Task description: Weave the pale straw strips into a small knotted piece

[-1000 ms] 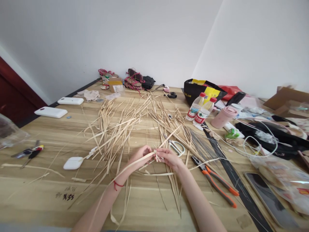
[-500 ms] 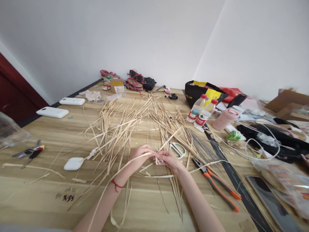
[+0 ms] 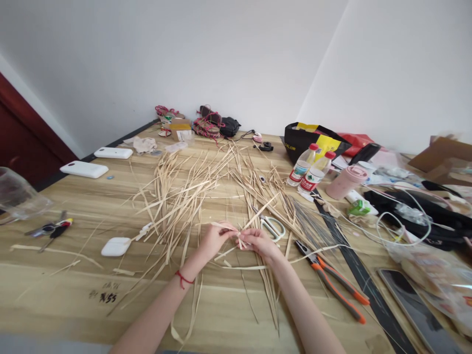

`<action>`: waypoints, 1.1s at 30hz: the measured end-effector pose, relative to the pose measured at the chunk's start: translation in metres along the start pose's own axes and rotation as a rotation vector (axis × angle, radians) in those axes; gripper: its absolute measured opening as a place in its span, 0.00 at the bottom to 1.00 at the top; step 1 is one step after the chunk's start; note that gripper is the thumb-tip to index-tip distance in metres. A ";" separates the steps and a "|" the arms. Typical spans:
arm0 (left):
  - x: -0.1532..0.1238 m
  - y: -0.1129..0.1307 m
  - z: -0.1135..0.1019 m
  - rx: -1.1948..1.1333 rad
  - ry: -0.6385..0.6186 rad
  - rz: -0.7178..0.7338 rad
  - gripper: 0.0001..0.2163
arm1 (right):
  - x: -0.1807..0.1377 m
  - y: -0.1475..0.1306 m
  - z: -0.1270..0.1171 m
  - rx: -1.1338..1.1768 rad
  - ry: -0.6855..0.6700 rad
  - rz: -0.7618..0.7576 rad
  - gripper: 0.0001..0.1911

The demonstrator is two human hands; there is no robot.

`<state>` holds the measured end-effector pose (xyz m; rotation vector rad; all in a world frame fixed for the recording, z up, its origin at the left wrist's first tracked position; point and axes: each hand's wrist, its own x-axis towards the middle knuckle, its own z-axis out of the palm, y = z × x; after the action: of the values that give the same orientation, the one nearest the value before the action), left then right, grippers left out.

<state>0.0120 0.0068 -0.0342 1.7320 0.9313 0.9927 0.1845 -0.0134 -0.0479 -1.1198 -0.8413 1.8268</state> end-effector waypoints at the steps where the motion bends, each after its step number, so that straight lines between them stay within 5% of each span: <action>1: 0.000 -0.002 0.001 -0.010 -0.003 -0.010 0.05 | 0.000 0.000 0.000 -0.002 0.001 -0.003 0.16; 9: 0.000 -0.007 0.006 0.100 0.040 0.043 0.05 | -0.002 0.001 0.005 -0.088 0.005 -0.018 0.17; 17: -0.004 -0.014 0.012 -0.201 0.115 -0.222 0.13 | -0.005 0.001 0.011 -0.147 -0.069 -0.056 0.19; 22: -0.004 -0.016 0.012 -0.325 0.055 -0.349 0.15 | -0.006 0.001 0.015 -0.140 -0.056 -0.053 0.20; 33: 0.000 -0.019 0.011 -0.477 0.152 -0.393 0.25 | 0.000 -0.001 0.005 -0.266 -0.005 -0.122 0.19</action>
<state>0.0186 0.0092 -0.0544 1.0404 0.9866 0.9916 0.1804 -0.0139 -0.0455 -1.1992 -1.1562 1.6511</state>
